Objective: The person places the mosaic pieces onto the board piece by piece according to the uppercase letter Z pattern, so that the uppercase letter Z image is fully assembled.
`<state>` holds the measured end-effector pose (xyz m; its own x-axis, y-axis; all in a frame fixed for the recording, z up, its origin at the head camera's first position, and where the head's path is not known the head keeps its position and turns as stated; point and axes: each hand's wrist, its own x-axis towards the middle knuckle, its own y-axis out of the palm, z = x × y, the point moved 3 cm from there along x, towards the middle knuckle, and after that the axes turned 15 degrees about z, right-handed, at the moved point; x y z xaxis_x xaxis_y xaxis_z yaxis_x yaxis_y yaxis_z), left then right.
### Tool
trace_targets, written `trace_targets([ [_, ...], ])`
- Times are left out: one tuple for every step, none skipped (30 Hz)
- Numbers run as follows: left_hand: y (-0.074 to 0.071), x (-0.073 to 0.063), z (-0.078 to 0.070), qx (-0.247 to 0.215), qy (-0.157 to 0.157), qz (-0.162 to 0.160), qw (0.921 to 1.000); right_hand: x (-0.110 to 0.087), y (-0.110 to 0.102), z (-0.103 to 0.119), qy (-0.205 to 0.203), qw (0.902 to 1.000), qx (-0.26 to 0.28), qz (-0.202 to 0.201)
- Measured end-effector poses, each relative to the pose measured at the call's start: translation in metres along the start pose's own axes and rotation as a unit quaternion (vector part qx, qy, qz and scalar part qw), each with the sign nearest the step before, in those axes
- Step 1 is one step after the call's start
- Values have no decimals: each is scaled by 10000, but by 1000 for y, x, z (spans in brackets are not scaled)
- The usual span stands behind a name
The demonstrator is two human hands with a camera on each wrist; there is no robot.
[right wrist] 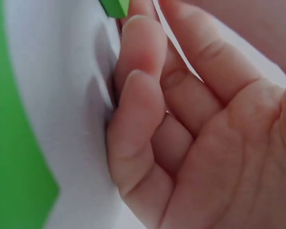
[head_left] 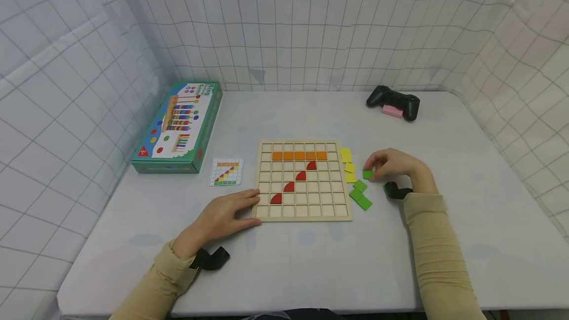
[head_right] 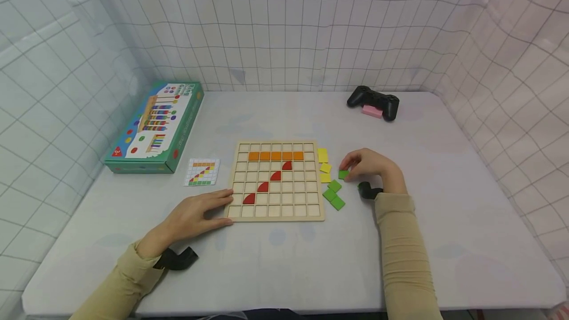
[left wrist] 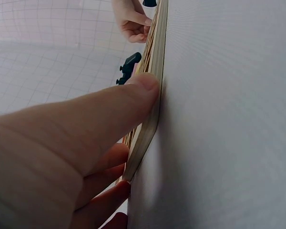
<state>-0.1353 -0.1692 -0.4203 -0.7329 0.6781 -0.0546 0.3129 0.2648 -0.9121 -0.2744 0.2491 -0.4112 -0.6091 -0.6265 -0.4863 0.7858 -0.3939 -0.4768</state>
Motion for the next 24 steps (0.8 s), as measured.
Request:
trace_targets([
  [0, 0, 0, -1, -4, 2, 10000, 1, 0, 0, 10, 10000, 8, -11],
  [0, 0, 0, 5, -14, 6, 10000, 1, 0, 1, 1, 10000, -3, -15],
  [0, 0, 0, 8, -23, 10, 10000, 2, 0, 1, 24, 10000, -1, -21],
  [0, 0, 0, 3, -24, 11, 10000, 3, 0, 2, 28, 10000, -29, -15],
  [1, 0, 1, 6, -30, 14, 10000, 4, 0, 2, 77, 10000, -35, -12],
  [1, 0, 1, 7, -35, 15, 10000, 5, 0, 3, 89, 9999, -52, 14],
  [1, 0, 1, 13, -29, 8, 10000, 5, 0, 4, 126, 9999, -57, 28],
  [1, 0, 1, 13, -35, 5, 10000, 5, -1, 5, 158, 9998, -85, 37],
  [1, 0, 1, 17, -34, 2, 10000, 5, -1, 7, 204, 9997, -103, 27],
  [1, 0, 1, 25, -29, -1, 10000, 5, -1, 9, 217, 9996, -155, 13],
  [1, 0, 1, 19, -38, 1, 10000, 5, -2, 10, 250, 9995, -191, -19],
  [0, 0, 1, 11, -38, -2, 10000, 5, -2, 13, 256, 9993, -256, -60],
  [0, 0, 1, 3, -34, -3, 10000, 5, -3, 15, 266, 9992, -276, -113],
  [0, 0, 0, -15, -41, 3, 10000, 5, -3, 18, 252, 9991, -307, -169],
  [-1, 0, 0, -19, -39, 5, 10000, 6, -4, 21, 228, 9990, -314, -231],
  [-1, 0, 0, -27, -37, 5, 10000, 7, -4, 23, 193, 9988, -333, -288],
  [-1, 0, 0, -39, -41, 10, 10000, 8, -4, 26, 160, 9988, -317, -341],
  [-1, 0, 0, -42, -34, 10, 10000, 10, -4, 29, 122, 9987, -311, -394],
  [-1, 0, 0, -41, -33, 12, 10000, 12, -3, 32, 74, 9985, -293, -450],
  [-1, 0, 0, -42, -35, 16, 10000, 14, -3, 36, 23, 9982, -309, -509],
  [-1, 0, 0, -38, -36, 21, 10000, 15, -2, 39, -35, 9978, -321, -571],
  [-1, 0, 0, -33, -37, 25, 10000, 17, -1, 42, -87, 9975, -324, -630],
  [-1, 0, 0, -31, -38, 29, 10000, 19, 0, 45, -137, 9970, -314, -691],
  [-1, 0, 0, -29, -38, 31, 10000, 21, 1, 48, -202, 9966, -296, -744],
])
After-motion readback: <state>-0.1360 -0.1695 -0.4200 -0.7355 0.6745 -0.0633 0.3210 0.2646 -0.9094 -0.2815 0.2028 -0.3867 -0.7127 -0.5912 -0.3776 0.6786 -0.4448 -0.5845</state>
